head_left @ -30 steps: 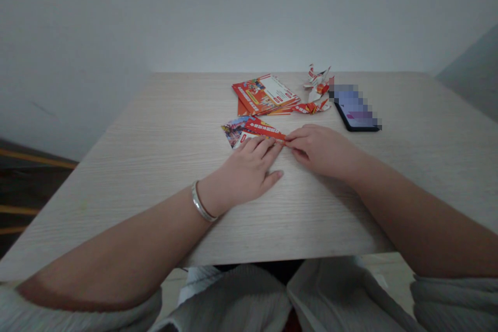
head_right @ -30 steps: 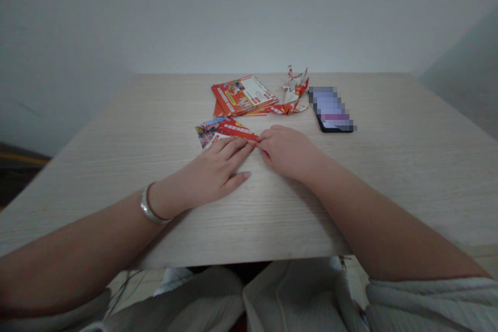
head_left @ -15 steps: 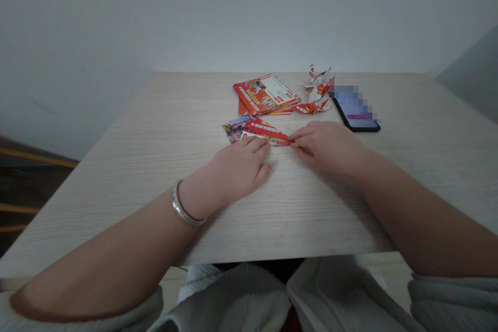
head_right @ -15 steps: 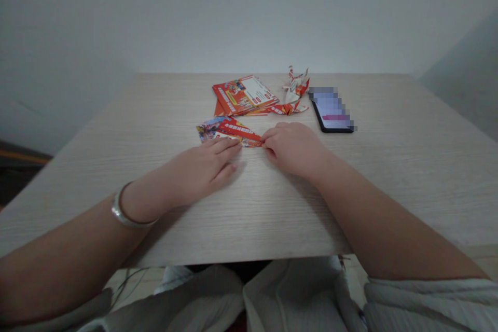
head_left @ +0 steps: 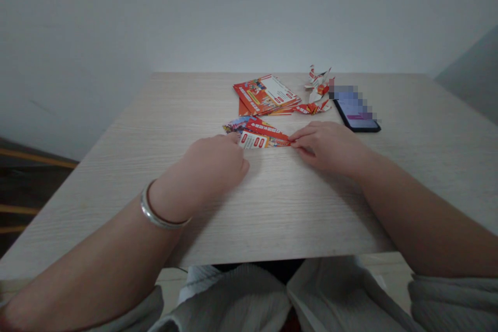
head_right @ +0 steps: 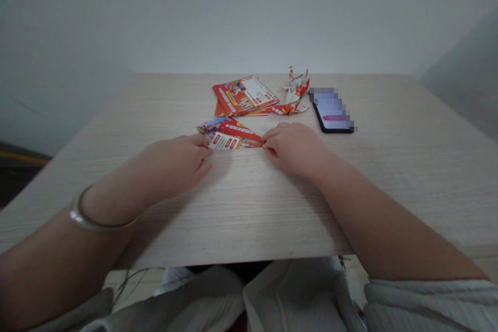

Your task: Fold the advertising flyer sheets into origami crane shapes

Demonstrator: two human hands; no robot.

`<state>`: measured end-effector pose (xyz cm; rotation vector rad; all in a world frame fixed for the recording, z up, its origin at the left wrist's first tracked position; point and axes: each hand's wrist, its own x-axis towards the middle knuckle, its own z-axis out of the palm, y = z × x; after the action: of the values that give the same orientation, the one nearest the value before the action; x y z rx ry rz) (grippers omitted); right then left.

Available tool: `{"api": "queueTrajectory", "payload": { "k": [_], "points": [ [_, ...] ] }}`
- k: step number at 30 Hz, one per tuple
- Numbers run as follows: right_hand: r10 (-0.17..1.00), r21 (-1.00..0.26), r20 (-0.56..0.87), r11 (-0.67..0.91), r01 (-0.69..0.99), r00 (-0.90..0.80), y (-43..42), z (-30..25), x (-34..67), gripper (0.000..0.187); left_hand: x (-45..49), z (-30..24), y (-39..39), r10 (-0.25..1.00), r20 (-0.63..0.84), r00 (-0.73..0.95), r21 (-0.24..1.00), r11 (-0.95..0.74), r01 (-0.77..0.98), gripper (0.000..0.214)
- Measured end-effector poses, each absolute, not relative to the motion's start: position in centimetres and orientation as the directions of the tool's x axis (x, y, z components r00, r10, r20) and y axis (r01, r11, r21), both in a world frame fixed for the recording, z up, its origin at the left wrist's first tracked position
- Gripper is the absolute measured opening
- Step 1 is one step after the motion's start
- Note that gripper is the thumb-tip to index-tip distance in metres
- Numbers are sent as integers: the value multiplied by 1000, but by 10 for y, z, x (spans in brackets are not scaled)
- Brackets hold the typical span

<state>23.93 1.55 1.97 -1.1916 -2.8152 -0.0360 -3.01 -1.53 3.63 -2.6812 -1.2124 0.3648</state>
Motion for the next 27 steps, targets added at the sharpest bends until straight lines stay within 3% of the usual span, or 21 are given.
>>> {"api": "queueTrajectory", "payload": {
  "k": [7,11,14,18,21,27],
  "points": [
    [708,-44,100,705,708,-699,15,20,240,29,-20,47,-24,864,-115,491,-288,-502,816,41],
    [719,-58,102,694,717,-688,15,20,240,28,-11,48,-21,905,25,425,-286,-401,871,38],
    [724,-54,109,688,723,-681,16,20,239,27,-8,39,-13,828,188,529,-214,-491,844,34],
    [734,-30,129,675,737,-667,18,18,238,25,-10,17,1,619,209,757,-102,-756,646,39],
    [738,-29,149,668,743,-658,17,18,237,23,-11,7,7,630,201,750,-77,-754,653,38],
    [752,15,186,641,767,-632,11,21,228,24,-8,13,7,623,196,757,-171,-739,652,32]
  ]
}}
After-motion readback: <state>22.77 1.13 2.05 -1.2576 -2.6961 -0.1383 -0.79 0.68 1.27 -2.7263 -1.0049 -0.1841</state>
